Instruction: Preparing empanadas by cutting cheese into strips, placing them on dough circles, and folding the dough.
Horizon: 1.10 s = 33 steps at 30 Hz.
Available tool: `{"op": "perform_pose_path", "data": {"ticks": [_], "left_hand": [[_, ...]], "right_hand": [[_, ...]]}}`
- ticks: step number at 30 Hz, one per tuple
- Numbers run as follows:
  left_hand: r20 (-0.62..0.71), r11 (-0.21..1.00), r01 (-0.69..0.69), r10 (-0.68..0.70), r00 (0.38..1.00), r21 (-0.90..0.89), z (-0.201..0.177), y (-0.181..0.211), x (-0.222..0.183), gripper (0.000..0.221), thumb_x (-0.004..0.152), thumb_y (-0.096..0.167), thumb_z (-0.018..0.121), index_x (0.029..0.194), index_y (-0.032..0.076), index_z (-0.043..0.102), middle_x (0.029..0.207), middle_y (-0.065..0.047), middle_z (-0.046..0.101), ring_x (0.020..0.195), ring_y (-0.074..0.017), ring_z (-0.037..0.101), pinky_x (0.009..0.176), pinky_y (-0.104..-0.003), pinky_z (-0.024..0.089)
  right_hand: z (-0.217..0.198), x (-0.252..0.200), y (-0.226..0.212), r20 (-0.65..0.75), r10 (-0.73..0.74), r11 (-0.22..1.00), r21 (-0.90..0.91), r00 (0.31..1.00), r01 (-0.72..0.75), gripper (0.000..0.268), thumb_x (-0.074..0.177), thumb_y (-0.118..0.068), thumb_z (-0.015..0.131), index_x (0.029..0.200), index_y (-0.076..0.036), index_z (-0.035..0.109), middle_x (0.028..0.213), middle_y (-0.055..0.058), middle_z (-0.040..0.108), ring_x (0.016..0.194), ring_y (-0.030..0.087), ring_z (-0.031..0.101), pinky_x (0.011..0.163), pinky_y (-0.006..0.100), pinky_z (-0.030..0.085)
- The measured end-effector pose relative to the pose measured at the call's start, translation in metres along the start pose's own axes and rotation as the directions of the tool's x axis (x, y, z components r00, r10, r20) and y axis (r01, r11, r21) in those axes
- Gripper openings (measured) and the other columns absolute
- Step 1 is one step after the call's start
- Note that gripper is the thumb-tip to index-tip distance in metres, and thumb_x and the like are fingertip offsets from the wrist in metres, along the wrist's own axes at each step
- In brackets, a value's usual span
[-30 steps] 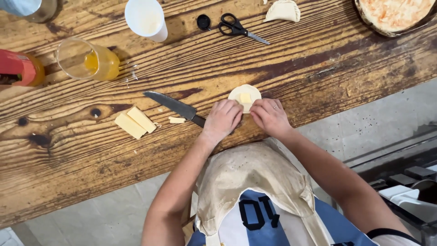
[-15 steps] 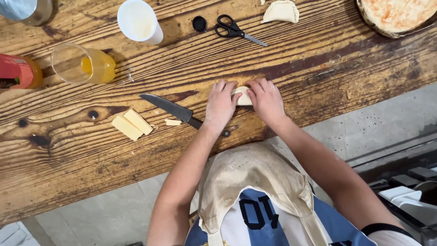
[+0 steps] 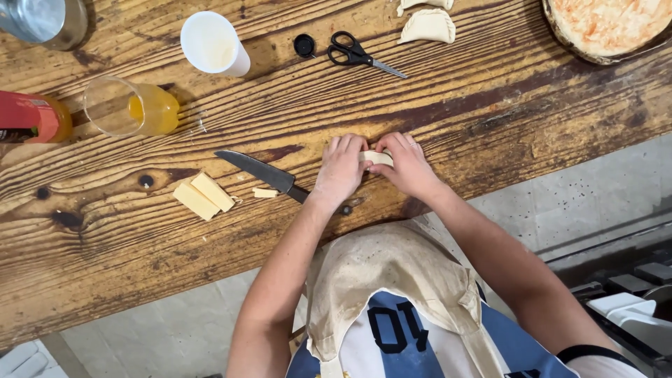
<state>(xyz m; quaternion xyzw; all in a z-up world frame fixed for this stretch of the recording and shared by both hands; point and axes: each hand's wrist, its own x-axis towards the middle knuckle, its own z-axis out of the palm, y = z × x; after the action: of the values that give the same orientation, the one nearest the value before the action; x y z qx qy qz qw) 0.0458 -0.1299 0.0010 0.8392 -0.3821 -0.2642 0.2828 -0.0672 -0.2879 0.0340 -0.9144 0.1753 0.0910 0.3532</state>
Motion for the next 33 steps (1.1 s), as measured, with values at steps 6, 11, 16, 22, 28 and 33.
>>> {"op": "perform_pose_path", "data": {"ticks": [6,11,16,22,28,33], "left_hand": [[0.011,0.995,-0.067,0.068,0.998,-0.078,0.000,-0.003,-0.005,0.043,0.079,0.024,0.083,0.115,0.021,0.060,0.105,0.000,0.059,0.113,-0.0273,0.055,0.102,-0.045,0.045],[-0.040,0.985,-0.133,0.129,0.991,-0.109,-0.009,-0.005,-0.019,0.026,0.083,0.029,0.080,0.103,0.020,0.066,0.101,0.000,0.060,0.110,-0.0256,0.058,0.100,-0.042,0.047],[-0.256,0.941,-0.260,0.202,0.945,-0.216,0.015,-0.017,-0.025,0.016,0.091,0.033,0.072,0.100,0.021,0.070,0.090,-0.002,0.062,0.093,-0.0272,0.065,0.088,-0.040,0.052],[-0.314,0.848,-0.297,0.164,0.935,-0.439,-0.022,0.013,-0.044,0.013,0.089,0.023,0.078,0.097,0.017,0.070,0.100,-0.004,0.067,0.100,-0.0295,0.067,0.091,-0.041,0.054],[-0.193,0.699,-0.106,-0.047,0.980,-0.707,-0.045,0.030,-0.076,0.028,0.092,0.020,0.078,0.120,0.014,0.075,0.112,-0.007,0.078,0.110,-0.0252,0.072,0.096,-0.038,0.055],[-0.262,0.558,-0.092,-0.233,0.937,-0.824,-0.072,0.061,-0.106,0.025,0.091,0.015,0.078,0.115,0.008,0.078,0.105,-0.011,0.078,0.097,-0.0190,0.074,0.084,-0.034,0.061]], "right_hand": [[-0.004,-0.004,-0.001,-0.056,-0.089,0.979,0.181,0.994,0.098,0.049,0.078,-0.032,0.087,0.119,-0.016,0.067,0.095,0.004,0.069,0.096,0.028,0.067,0.088,0.046,0.050],[0.009,-0.014,0.002,-0.155,-0.075,0.957,0.267,0.985,0.115,0.033,0.080,-0.032,0.088,0.108,-0.017,0.077,0.093,0.004,0.070,0.092,0.025,0.070,0.086,0.041,0.054],[0.022,-0.018,0.003,-0.271,-0.094,0.931,0.317,0.958,0.181,0.021,0.082,-0.028,0.088,0.098,-0.017,0.080,0.099,0.003,0.077,0.096,0.028,0.074,0.086,0.040,0.056],[0.001,-0.025,-0.019,-0.325,-0.254,0.925,0.193,0.911,0.327,0.010,0.088,-0.025,0.083,0.095,-0.018,0.079,0.086,0.002,0.073,0.083,0.028,0.071,0.079,0.042,0.053],[-0.053,-0.036,-0.094,-0.308,-0.203,0.878,0.362,0.929,0.312,0.018,0.087,-0.020,0.084,0.103,-0.013,0.080,0.089,0.005,0.074,0.084,0.026,0.072,0.080,0.038,0.056],[-0.068,-0.077,-0.109,-0.215,0.100,0.778,0.625,0.972,0.059,0.051,0.074,-0.009,0.092,0.121,-0.001,0.073,0.106,0.017,0.071,0.098,0.029,0.074,0.089,0.040,0.061]]}}
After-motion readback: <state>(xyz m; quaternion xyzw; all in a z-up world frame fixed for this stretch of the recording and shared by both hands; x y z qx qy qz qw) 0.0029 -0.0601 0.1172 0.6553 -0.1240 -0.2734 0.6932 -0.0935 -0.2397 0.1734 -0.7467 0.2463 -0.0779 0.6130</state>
